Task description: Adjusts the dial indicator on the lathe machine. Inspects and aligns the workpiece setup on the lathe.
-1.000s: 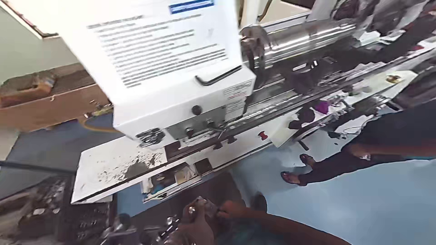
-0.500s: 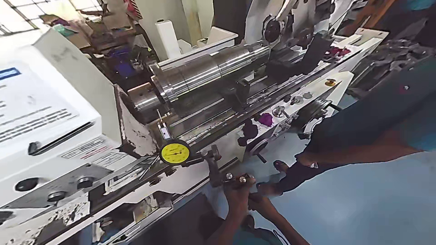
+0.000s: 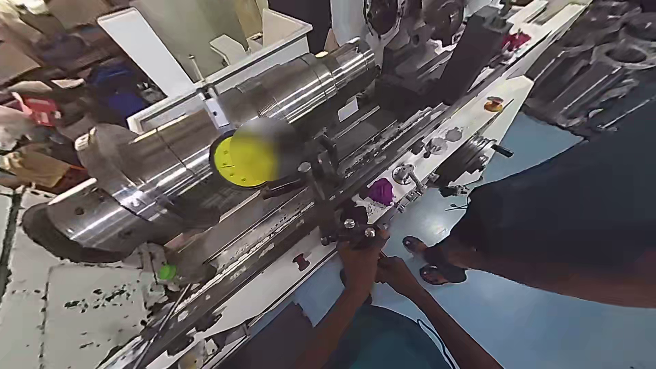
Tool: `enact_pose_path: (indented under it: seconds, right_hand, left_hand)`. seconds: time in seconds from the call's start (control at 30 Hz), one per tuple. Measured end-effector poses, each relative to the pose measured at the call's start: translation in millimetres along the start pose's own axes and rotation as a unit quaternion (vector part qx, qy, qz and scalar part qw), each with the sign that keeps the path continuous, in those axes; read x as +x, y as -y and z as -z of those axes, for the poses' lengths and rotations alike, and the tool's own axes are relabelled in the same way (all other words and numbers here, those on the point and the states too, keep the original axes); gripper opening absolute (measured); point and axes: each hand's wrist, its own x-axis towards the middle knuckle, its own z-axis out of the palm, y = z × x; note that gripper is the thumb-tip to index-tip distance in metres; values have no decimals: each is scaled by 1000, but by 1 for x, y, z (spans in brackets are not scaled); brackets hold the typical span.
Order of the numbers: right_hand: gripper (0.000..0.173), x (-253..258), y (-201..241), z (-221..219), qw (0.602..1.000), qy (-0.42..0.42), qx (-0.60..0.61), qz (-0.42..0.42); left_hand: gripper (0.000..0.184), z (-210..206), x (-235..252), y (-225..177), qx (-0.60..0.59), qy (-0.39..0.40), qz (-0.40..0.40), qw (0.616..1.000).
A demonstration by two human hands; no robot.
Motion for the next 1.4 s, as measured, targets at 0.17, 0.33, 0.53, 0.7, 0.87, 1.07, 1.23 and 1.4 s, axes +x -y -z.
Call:
enact_pose_path:
  seconds: [0.17,0.33,0.53,0.7,0.87,1.07,1.23,1.4]
  right_hand:
    - [20,43,19,37,996,-62,49,32]
    - [24,92,41,78,997,-60,20,33]
    - [28,144,28,102,998,39,10,48]
    - [33,154,15,118,991,106,-33,72]
    - [34,159,10,171,977,175,-64,105]
    - [33,187,12,209,969,207,-78,109]
    - [30,199,15,201,980,157,-94,76]
    - [29,197,6,195,985,141,-90,51]
  left_hand:
    - [28,-39,64,10,26,34,11,999]
    - [32,-69,114,4,52,18,29,998]
    - [22,-78,141,11,48,-18,2,999]
    - [18,-91,145,25,30,-88,-30,995]
    - [20,-125,142,26,15,-126,-42,991]
    - [14,-161,155,33,12,-184,-55,981]
    - [12,-163,176,45,11,-190,-47,981]
    - [13,-170,180,57,41,-174,-41,983]
